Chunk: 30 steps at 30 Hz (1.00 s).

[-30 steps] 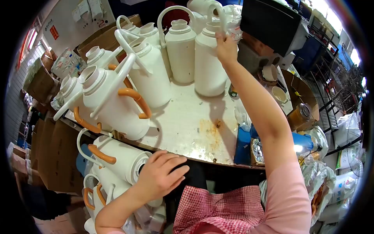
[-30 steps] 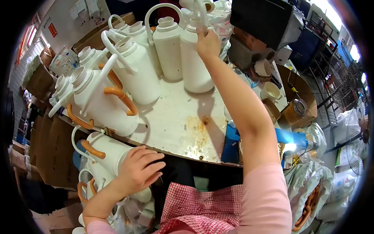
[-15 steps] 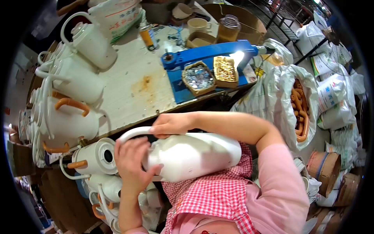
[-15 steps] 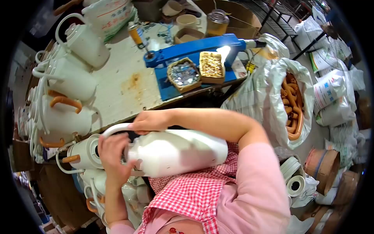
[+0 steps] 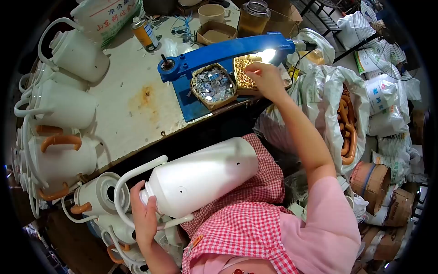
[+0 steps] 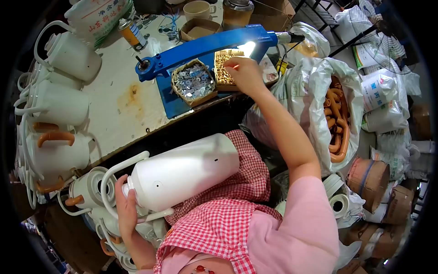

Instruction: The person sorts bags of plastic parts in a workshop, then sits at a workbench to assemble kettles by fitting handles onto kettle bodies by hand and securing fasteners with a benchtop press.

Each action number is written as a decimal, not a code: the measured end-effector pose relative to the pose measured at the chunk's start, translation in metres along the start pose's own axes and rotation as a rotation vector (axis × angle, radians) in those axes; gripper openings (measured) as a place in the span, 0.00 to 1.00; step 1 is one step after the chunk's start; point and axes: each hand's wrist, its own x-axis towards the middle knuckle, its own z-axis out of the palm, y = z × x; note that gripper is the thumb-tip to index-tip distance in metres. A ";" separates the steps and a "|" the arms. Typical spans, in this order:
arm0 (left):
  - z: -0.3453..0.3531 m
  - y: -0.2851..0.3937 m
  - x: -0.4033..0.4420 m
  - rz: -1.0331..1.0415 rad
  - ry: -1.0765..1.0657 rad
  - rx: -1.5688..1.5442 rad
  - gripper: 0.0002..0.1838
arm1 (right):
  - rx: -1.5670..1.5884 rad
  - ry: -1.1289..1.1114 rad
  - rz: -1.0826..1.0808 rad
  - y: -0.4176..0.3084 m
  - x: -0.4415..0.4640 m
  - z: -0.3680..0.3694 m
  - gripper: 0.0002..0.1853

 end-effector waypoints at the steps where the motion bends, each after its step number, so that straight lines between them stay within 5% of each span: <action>1: 0.003 -0.003 0.007 -0.016 0.009 -0.014 0.26 | -0.113 -0.020 0.026 0.000 0.004 0.008 0.09; 4: 0.007 -0.004 0.011 -0.040 0.025 -0.037 0.26 | -0.353 -0.069 0.043 -0.008 0.007 0.018 0.08; 16: 0.009 -0.004 0.014 0.045 0.113 0.017 0.26 | -0.205 0.007 -0.061 0.001 0.000 -0.002 0.07; 20: 0.010 -0.008 0.013 0.096 0.143 0.075 0.26 | 0.009 0.018 -0.014 -0.057 0.006 -0.008 0.06; 22: 0.009 -0.005 0.015 0.100 0.141 0.056 0.26 | 0.582 -0.066 -0.040 -0.107 0.009 -0.004 0.06; 30: 0.009 -0.009 0.012 0.110 0.142 0.032 0.27 | 0.695 -0.277 -0.231 -0.171 0.072 0.048 0.06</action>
